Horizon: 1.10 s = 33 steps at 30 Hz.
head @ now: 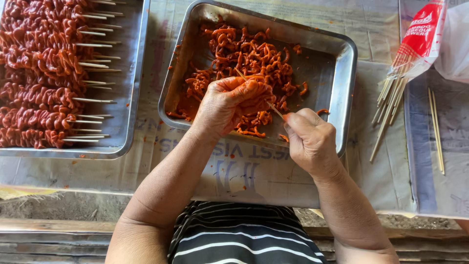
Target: The person threads seasoned red meat onto wooden skewers, twisting the meat into a spiral shape. Completed skewers are placed into a metal tray on the left.
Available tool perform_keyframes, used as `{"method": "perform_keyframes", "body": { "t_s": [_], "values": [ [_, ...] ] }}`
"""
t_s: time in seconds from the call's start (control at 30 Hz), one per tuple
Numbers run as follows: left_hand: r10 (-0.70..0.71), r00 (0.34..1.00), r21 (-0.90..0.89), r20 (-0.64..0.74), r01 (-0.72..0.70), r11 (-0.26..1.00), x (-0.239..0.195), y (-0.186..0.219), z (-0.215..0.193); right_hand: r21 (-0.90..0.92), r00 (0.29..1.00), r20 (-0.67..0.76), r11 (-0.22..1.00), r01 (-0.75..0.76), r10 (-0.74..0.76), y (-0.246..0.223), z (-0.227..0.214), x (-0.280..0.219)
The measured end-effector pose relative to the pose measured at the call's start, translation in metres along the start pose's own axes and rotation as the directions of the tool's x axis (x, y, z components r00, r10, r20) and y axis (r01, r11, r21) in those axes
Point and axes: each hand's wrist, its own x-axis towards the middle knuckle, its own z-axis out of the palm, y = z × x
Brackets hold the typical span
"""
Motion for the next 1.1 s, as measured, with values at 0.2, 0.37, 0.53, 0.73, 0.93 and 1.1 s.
{"method": "perform_keyframes", "body": {
  "t_s": [0.2,0.37,0.53,0.73,0.93,1.1],
  "values": [
    [-0.02,0.999,0.117,0.048,0.014,0.993,-0.001,-0.008,0.007,0.012,0.999,-0.032,0.999,0.035,-0.035,-0.004,0.004,0.0],
    [-0.028,0.998,0.174,0.059,0.017,0.985,-0.003,-0.018,0.005,0.05,1.0,-0.021,0.999,-0.001,0.002,-0.002,0.002,0.001],
    [-0.072,0.992,0.125,0.104,0.059,0.99,-0.005,-0.016,0.0,0.075,1.0,0.006,0.997,-0.019,0.019,0.0,0.001,0.0],
    [0.09,0.996,0.301,-0.03,-0.077,0.951,-0.011,0.012,-0.001,0.01,1.0,0.014,1.0,-0.023,0.023,-0.001,-0.011,0.007],
    [0.555,0.822,0.646,-0.126,-0.357,0.675,-0.005,0.046,-0.028,0.047,0.989,-0.123,0.996,-0.081,0.087,-0.028,-0.068,0.03],
    [0.584,0.798,0.961,0.148,-0.254,0.105,-0.005,0.025,-0.033,0.226,0.929,-0.33,0.97,-0.096,0.168,-0.019,-0.061,0.038]
  ]
}}
